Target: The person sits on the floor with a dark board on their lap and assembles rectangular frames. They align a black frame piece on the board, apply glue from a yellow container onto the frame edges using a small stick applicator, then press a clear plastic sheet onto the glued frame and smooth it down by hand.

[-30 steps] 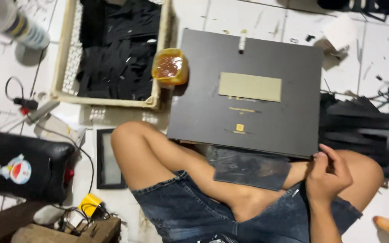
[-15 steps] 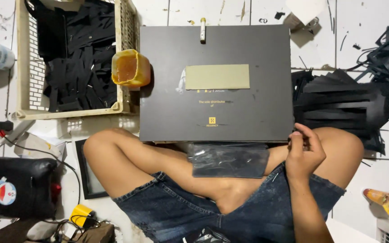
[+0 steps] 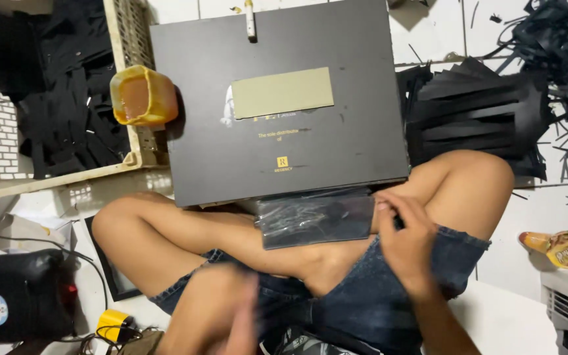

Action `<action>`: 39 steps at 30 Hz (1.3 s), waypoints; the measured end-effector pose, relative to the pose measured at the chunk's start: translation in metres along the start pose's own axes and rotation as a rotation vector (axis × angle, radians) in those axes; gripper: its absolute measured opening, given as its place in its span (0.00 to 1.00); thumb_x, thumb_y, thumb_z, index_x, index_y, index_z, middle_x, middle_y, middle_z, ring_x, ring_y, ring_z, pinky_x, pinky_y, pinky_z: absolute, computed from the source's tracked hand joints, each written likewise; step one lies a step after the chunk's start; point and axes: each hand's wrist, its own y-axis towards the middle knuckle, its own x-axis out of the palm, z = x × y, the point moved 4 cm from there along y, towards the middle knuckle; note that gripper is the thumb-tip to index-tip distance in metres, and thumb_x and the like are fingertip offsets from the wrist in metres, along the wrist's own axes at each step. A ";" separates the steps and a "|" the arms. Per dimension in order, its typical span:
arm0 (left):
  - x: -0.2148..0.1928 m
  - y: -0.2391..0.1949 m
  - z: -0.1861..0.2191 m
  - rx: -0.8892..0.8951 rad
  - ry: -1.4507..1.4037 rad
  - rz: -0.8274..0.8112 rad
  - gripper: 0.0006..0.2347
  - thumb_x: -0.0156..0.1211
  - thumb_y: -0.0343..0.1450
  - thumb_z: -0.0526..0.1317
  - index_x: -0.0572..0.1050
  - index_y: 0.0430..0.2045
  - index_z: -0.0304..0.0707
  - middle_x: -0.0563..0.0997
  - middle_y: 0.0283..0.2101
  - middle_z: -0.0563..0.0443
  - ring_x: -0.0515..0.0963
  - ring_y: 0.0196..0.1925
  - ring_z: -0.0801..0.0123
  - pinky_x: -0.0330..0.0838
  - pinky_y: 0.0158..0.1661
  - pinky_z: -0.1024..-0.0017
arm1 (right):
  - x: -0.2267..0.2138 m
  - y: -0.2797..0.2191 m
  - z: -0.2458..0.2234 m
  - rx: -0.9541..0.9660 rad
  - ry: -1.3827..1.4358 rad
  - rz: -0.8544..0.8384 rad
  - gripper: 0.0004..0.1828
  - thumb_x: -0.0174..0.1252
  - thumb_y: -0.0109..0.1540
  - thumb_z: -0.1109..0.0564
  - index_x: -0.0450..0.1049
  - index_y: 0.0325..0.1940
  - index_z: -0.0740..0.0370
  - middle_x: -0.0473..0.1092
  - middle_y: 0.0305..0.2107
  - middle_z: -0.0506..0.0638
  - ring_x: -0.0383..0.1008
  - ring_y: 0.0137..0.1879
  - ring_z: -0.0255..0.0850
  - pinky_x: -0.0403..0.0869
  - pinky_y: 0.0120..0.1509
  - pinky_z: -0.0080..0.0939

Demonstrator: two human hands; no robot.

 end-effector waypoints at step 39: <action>0.106 0.042 -0.041 0.105 0.161 -0.275 0.14 0.65 0.65 0.31 0.79 0.45 0.35 0.76 0.52 0.45 0.75 0.54 0.53 0.68 0.56 0.59 | 0.001 -0.012 -0.024 0.119 -0.104 -0.142 0.21 0.61 0.58 0.70 0.77 0.55 0.68 0.77 0.40 0.50 0.73 0.40 0.39 0.68 0.58 0.39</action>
